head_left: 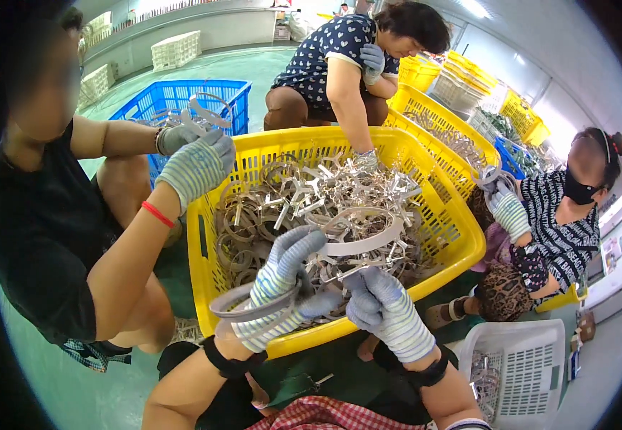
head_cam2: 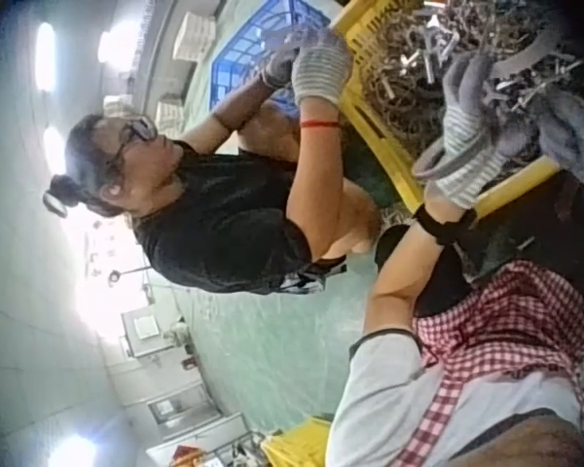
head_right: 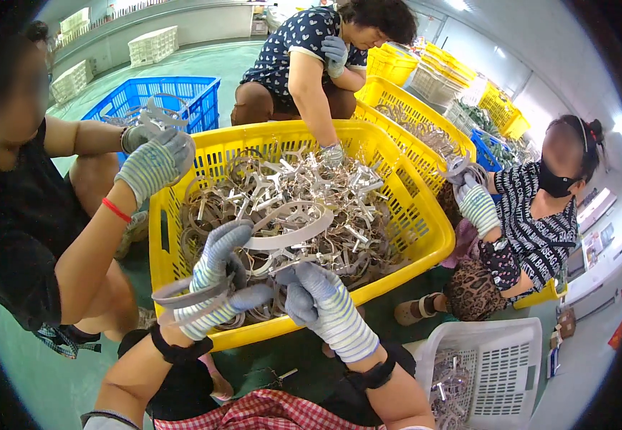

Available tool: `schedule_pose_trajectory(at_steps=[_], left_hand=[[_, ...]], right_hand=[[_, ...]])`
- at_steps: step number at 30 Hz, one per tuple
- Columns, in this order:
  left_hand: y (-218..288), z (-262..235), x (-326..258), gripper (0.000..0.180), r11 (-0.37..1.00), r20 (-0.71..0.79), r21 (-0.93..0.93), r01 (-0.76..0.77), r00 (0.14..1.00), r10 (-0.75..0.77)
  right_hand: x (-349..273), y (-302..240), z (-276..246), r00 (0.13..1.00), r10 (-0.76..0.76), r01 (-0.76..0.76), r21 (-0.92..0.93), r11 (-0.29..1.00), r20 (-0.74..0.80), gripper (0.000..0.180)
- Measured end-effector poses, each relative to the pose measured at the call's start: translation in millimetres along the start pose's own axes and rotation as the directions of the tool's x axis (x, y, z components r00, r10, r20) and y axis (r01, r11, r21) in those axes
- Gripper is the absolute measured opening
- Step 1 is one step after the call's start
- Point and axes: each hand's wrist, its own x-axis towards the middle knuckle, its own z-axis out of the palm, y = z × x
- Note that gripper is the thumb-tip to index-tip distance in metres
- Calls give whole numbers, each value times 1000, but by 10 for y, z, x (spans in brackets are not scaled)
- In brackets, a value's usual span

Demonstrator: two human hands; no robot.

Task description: Sorting and cleaning plastic rings from a bin of scrap material.

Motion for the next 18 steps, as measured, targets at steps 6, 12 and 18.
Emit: schedule_pose_trajectory(at_steps=[6,12,18], left_hand=[[-9,-18,26,55,960,3,211,-184,982,188],[75,-26,17,68,981,-83,-71,180,979,-185],[45,-123,70,80,929,-2,-243,280,957,-289]], right_hand=[[23,20,-68,994,50,-69,209,975,97,35],[84,-29,19,926,-306,154,-517,842,-222,23],[-6,-81,24,994,61,-74,-165,984,-86,33]])
